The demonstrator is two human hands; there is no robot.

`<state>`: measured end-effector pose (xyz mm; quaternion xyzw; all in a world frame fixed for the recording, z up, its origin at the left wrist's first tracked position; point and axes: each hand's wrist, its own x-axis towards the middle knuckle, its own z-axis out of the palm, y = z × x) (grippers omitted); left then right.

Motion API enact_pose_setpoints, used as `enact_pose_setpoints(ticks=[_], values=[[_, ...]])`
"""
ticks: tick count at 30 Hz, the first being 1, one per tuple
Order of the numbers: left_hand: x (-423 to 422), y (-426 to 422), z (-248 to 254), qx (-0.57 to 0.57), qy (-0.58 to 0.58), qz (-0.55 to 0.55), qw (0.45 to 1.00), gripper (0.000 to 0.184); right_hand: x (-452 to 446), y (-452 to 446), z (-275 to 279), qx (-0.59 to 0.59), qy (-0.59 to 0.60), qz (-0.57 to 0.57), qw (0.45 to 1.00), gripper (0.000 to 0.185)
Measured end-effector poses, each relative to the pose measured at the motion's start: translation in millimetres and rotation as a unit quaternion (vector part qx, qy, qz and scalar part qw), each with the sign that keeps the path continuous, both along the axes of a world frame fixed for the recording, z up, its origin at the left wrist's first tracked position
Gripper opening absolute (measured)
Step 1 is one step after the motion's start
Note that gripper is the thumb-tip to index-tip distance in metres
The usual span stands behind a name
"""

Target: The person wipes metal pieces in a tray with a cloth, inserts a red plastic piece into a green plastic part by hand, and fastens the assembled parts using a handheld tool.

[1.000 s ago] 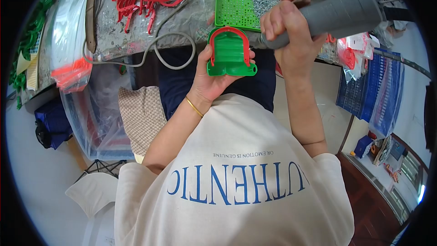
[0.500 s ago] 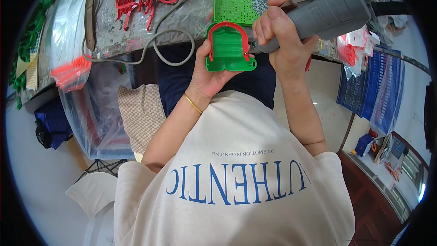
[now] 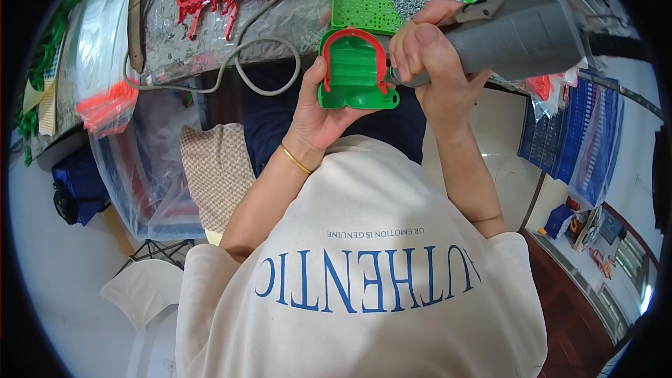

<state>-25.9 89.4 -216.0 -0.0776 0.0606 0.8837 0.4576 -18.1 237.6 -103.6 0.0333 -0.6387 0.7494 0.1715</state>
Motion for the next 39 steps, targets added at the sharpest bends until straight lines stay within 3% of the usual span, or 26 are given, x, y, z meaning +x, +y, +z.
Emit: enact_pose_setpoints(ticks=[3, 6, 9, 12, 14, 15, 18, 21, 39], values=[[3, -3, 0, -0.019, -0.002, 0.006, 1.0, 0.078, 2, -1, -3, -0.004, 0.032, 0.007, 0.999, 0.015], [2, 0, -1, 0.06, -0.039, 0.006, 0.997, 0.065, 1, 7, -7, 0.007, 0.039, 0.074, 0.996, 0.022], [0, 3, 7, 0.016, -0.059, 0.005, 0.998, 0.064, -3, 21, -9, 0.025, 0.06, 0.164, 0.984, 0.026], [0, -5, 10, -0.09, -0.049, -0.005, 0.995, 0.069, -13, 20, 31, -0.035, 0.096, 0.203, 0.974, 0.026], [3, -2, 8, -0.044, -0.013, -0.019, 0.999, 0.07, -26, 29, 42, -0.069, 0.118, 0.212, 0.968, 0.025], [9, -3, 7, -0.001, 0.007, -0.03, 1.0, 0.071, -30, 29, 33, -0.071, 0.114, 0.205, 0.969, 0.025], [4, -1, 6, -0.017, 0.016, -0.021, 1.0, 0.074, -53, 20, -5, -0.003, 0.058, -0.053, 0.997, 0.016], [3, 1, 1, -0.015, 0.012, -0.021, 1.0, 0.075, -73, 18, -36, 0.017, 0.047, -0.113, 0.992, 0.013], [-2, -2, -17, 0.022, -0.028, -0.007, 0.999, 0.078, -90, 25, -77, 0.039, 0.053, -0.147, 0.987, 0.01]])
